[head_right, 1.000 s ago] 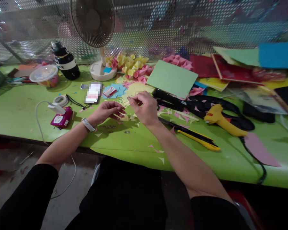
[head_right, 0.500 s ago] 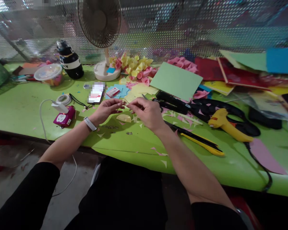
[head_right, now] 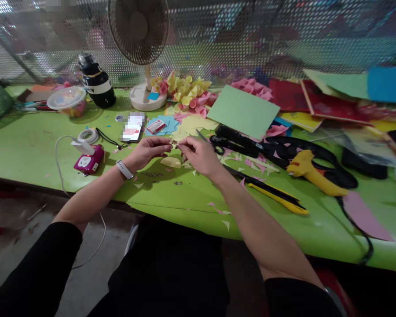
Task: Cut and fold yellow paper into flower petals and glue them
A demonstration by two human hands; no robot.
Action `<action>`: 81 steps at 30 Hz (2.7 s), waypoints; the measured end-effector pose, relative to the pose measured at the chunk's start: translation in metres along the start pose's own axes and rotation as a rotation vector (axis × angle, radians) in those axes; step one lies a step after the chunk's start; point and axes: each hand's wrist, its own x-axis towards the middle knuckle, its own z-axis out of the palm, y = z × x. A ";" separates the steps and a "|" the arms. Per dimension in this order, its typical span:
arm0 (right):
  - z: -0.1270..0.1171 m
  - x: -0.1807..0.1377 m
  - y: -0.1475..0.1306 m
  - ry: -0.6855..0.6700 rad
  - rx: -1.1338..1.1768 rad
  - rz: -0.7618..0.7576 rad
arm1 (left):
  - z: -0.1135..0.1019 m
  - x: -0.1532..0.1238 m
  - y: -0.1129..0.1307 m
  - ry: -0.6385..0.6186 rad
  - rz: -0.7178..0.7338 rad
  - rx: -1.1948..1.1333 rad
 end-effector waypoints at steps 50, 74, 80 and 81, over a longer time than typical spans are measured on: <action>0.006 0.001 0.004 -0.072 0.251 -0.077 | 0.004 0.001 -0.009 0.075 0.096 -0.082; 0.015 -0.003 0.005 0.177 -0.049 -0.409 | 0.006 0.001 -0.008 0.161 0.217 -0.004; 0.015 -0.004 0.003 0.193 -0.106 -0.392 | 0.011 -0.001 -0.009 0.147 0.254 0.020; 0.015 -0.004 0.003 0.195 -0.114 -0.384 | 0.011 -0.001 -0.010 0.145 0.260 0.029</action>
